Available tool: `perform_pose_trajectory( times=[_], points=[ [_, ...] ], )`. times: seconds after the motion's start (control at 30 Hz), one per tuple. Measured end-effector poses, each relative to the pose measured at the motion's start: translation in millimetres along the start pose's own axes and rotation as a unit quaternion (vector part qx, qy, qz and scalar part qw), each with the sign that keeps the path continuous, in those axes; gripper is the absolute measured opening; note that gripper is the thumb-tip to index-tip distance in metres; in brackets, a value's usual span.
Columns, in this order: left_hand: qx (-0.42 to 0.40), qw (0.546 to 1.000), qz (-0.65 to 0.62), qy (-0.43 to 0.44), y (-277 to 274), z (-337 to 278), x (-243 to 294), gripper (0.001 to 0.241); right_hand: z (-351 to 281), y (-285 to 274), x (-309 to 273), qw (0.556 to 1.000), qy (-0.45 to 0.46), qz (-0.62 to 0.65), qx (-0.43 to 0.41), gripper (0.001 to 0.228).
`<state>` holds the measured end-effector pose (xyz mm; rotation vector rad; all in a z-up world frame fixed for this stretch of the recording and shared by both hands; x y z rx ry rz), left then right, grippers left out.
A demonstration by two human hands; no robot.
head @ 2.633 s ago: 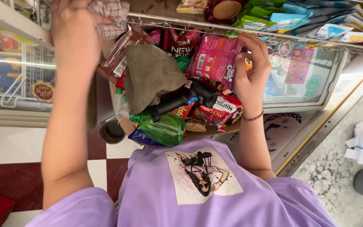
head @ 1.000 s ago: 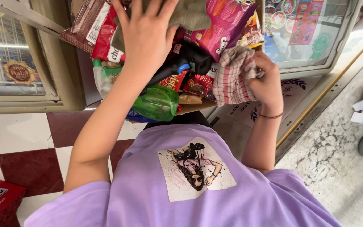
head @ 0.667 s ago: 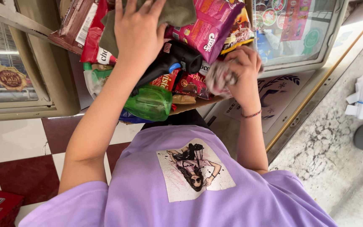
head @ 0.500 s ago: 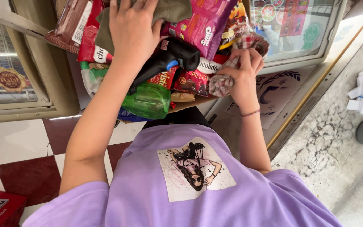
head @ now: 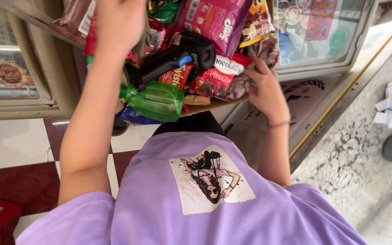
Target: The person places bread loaves into a box, scans items with a handheld scanner, and cleans the shelves and various snack packages using a spray bottle and cloths.
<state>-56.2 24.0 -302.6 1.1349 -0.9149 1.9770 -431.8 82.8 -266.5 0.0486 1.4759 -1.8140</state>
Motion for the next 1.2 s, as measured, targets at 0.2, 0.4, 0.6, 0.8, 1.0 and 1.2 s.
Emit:
perform_pose_trajectory(
  times=[0.2, 0.4, 0.6, 0.8, 1.0, 1.2],
  points=[
    [0.179, 0.952, -0.221, -0.117, -111, -43, 44, 0.05, 30, -36, -75, 0.991, 0.067, 0.041, 0.105, 0.028],
    [0.115, 0.874, -0.442, -0.168, -159, -95, 71, 0.067, 33, 61, -170, 0.98, -0.167, 0.05, -0.101, 0.081],
    [0.19, 0.901, -0.353, -0.164, -190, -136, 64, 0.072, 24, 104, -173, 0.984, -0.122, -0.022, -0.125, 0.111],
    [0.169, 0.89, -0.388, -0.17, -195, -143, 65, 0.069, 21, 83, -154, 0.947, -0.032, 0.282, -0.151, 0.109],
    [0.149, 0.901, -0.361, -0.189, -162, -117, 74, 0.076, 11, 49, -130, 0.846, 0.081, 0.505, -0.151, 0.117],
    [0.059, 0.893, -0.37, -0.25, -60, -111, 77, 0.077, -4, 27, -85, 0.831, 0.132, 0.538, 0.047, 0.119]
  ],
)
Point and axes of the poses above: each hand's wrist, its own z-axis towards the middle knuckle, its own y-axis out of the palm, x = y × z, the point moved 4 cm from there along z, towards the middle knuckle, and after that the axes turned 12 degrees about x, right-handed, at the moved point
